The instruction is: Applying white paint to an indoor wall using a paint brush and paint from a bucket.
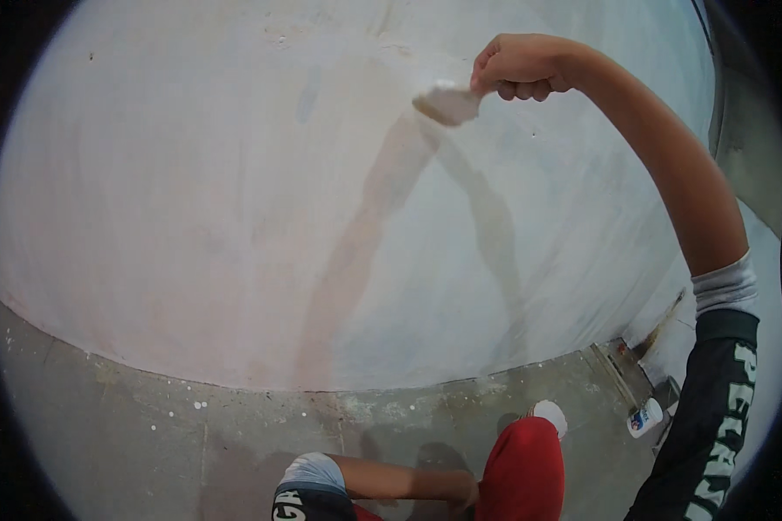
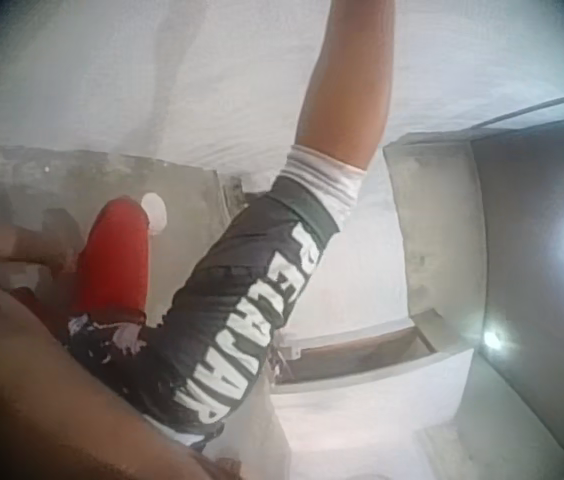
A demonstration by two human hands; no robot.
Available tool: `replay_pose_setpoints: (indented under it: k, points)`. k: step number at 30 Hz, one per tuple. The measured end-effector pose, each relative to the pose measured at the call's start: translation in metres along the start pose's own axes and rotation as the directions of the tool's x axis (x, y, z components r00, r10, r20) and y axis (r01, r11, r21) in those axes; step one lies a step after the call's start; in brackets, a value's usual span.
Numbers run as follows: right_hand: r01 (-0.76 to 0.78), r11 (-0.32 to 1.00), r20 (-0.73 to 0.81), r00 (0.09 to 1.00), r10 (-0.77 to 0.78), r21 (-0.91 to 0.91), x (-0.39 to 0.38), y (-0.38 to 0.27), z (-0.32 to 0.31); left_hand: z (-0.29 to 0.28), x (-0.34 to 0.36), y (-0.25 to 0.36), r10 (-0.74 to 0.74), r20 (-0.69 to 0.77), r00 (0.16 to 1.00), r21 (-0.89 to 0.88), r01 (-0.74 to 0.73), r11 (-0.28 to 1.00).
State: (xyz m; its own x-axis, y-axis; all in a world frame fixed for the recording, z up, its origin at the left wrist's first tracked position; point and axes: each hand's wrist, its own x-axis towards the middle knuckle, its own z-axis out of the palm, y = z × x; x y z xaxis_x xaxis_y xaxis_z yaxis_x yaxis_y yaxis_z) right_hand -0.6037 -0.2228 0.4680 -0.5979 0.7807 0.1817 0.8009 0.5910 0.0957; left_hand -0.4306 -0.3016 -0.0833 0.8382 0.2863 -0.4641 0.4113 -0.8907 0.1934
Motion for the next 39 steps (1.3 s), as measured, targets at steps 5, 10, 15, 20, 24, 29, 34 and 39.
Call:
replay_pose_setpoints:
  k: [5, 10, 15, 20, 24, 29, 34, 39]
  points:
    - [0.005, 0.997, -0.186, 0.982, 0.009, 0.078, 0.022, 0.012, -0.031, 0.001, 0.013, -0.006, 0.049, -0.090, 0.995, 0.052, -0.045, 0.998]
    - [-0.063, 0.889, -0.393, 0.910, -0.135, -0.453, 0.041, 0.009, -0.079, 0.032, 0.027, -0.017, 0.096, -0.230, 0.968, 0.011, -0.096, 0.995]
    - [-0.102, 0.991, -0.896, 0.442, -0.033, -0.086, 0.048, 0.009, -0.063, 0.002, -0.005, 0.000, 0.015, -0.214, 0.977, -0.072, -0.031, 0.997]
    - [0.080, 0.997, -0.909, 0.416, -0.027, 0.007, 0.063, 0.034, -0.037, -0.001, -0.002, -0.001, 0.034, -0.236, 0.971, -0.049, -0.046, 0.998]
    - [0.077, 0.950, -0.805, 0.512, -0.299, -0.304, 0.081, 0.068, 0.005, -0.009, -0.008, 0.002, -0.002, -0.063, 0.998, -0.005, 0.001, 1.000]
    - [0.086, 0.996, -0.485, 0.871, -0.081, -0.011, 0.008, 0.011, 0.049, -0.012, -0.015, 0.011, -0.037, -0.086, 0.996, -0.045, 0.033, 0.998]
    - [0.118, 0.986, -0.035, 0.993, -0.115, 0.121, -0.011, 0.032, 0.061, -0.023, 0.002, 0.016, 0.106, -0.297, 0.949, 0.092, -0.083, 0.992]
    - [0.383, 0.885, 0.286, 0.845, -0.451, 0.264, -0.051, 0.054, 0.220, 0.015, 0.043, 0.002, 0.088, -0.259, 0.962, -0.054, -0.105, 0.993]
